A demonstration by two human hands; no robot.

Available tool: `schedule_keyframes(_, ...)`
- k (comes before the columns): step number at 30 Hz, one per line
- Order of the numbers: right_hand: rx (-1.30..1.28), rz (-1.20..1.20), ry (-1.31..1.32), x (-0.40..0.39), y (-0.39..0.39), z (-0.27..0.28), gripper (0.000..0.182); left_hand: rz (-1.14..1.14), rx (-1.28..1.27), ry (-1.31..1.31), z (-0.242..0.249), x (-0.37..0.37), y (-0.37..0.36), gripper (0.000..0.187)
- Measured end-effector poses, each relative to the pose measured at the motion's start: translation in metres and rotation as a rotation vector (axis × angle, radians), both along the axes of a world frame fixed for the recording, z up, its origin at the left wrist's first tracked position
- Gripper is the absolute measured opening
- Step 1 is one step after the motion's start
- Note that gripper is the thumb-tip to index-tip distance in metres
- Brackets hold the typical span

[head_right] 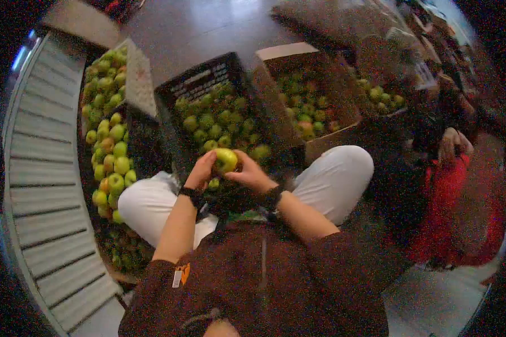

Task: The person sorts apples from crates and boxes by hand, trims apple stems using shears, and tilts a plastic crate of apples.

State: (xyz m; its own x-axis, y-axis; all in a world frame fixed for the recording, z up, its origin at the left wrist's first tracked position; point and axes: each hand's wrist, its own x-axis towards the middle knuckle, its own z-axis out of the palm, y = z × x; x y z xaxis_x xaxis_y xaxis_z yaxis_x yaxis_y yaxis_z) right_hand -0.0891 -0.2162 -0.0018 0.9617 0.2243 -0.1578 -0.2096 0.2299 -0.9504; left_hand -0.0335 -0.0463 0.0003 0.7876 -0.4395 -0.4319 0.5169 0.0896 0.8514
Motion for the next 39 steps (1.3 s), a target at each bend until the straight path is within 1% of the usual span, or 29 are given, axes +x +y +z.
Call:
schedule_keyframes(1,-0.11,0.036,0.027,0.001,-0.003,0.004,0.07,0.047,-0.045,0.035,0.001,-0.001,0.001,0.038)
schedule_keyframes(3,-0.03,0.037,0.194,0.001,-0.002,0.01,0.067,0.077,-0.014,0.059,0.008,-0.002,-0.002,0.037)
schedule_keyframes(4,0.005,0.024,0.195,0.001,-0.002,0.009,0.066,0.035,0.075,0.184,0.018,0.001,-0.003,0.041)
schedule_keyframes(6,0.068,-0.022,0.192,0.002,-0.001,0.007,0.062,-0.003,0.187,0.102,0.027,0.001,-0.002,0.042)
schedule_keyframes(7,0.043,-0.021,0.178,0.003,-0.001,0.007,0.062,-0.03,0.24,0.055,0.036,0.002,-0.003,0.042)
schedule_keyframes(8,0.015,-0.023,0.166,0.003,-0.003,0.008,0.061,-0.021,0.242,0.096,0.048,0.0,-0.005,0.042)
schedule_keyframes(11,0.004,-0.047,0.149,0.005,-0.004,0.008,0.059,0.027,0.103,0.129,0.013,0.003,-0.003,0.04)
schedule_keyframes(14,-0.004,-0.055,0.172,0.007,-0.005,0.007,0.059,0.015,0.029,0.203,-0.007,0.004,0.002,0.038)
schedule_keyframes(16,-0.034,-0.036,0.169,0.009,-0.006,0.001,0.062,0.046,0.029,0.192,-0.001,0.004,0.002,0.037)
schedule_keyframes(18,-0.081,-0.014,0.145,0.01,-0.01,-0.018,0.067,0.072,0.032,0.203,0.004,0.003,-0.002,0.037)
schedule_keyframes(21,-0.297,-0.087,-0.009,0.01,-0.009,-0.041,0.076,0.086,0.013,0.248,0.008,0.002,-0.003,0.038)
schedule_keyframes(22,-0.272,-0.102,-0.024,0.012,-0.007,-0.033,0.082,0.072,-0.009,0.261,0.007,0.001,-0.003,0.038)
schedule_keyframes(23,-0.271,-0.107,-0.033,0.012,-0.006,-0.024,0.081,0.061,-0.03,0.275,0.006,0.003,-0.002,0.038)
schedule_keyframes(25,-0.266,-0.114,-0.056,0.011,-0.003,0.001,0.081,0.025,0.024,0.295,0.002,0.006,-0.003,0.036)
schedule_keyframes(26,-0.374,-0.069,-0.065,0.013,-0.006,0.003,0.076,0.003,0.041,0.294,0.004,0.006,-0.003,0.036)
schedule_keyframes(28,-0.296,-0.138,-0.059,0.018,-0.007,-0.007,0.072,-0.033,0.048,0.304,0.004,0.007,0.0,0.04)
schedule_keyframes(29,-0.257,-0.171,-0.057,0.021,-0.011,-0.012,0.071,-0.049,0.002,0.309,0.004,0.007,-0.001,0.042)
schedule_keyframes(30,-0.275,-0.186,-0.009,0.026,-0.016,-0.006,0.067,-0.064,-0.044,0.316,0.009,0.007,-0.001,0.044)
schedule_keyframes(32,-0.308,-0.218,0.088,0.04,-0.029,0.024,0.059,-0.088,-0.125,0.33,0.017,0.009,-0.002,0.046)
schedule_keyframes(33,-0.187,-0.301,0.084,0.046,-0.033,0.043,0.051,-0.094,-0.161,0.34,0.019,0.01,-0.001,0.047)
schedule_keyframes(35,-0.222,-0.386,0.02,0.068,-0.062,0.049,0.051,-0.084,-0.198,0.345,0.012,0.013,0.002,0.05)
schedule_keyframes(37,-0.412,-0.544,0.016,0.087,-0.092,0.064,0.045,-0.046,-0.2,0.336,-0.002,0.017,0.005,0.053)
schedule_keyframes(39,-0.432,-0.579,0.034,0.099,-0.128,0.068,0.045,-0.027,-0.193,0.347,-0.004,0.019,0.005,0.052)
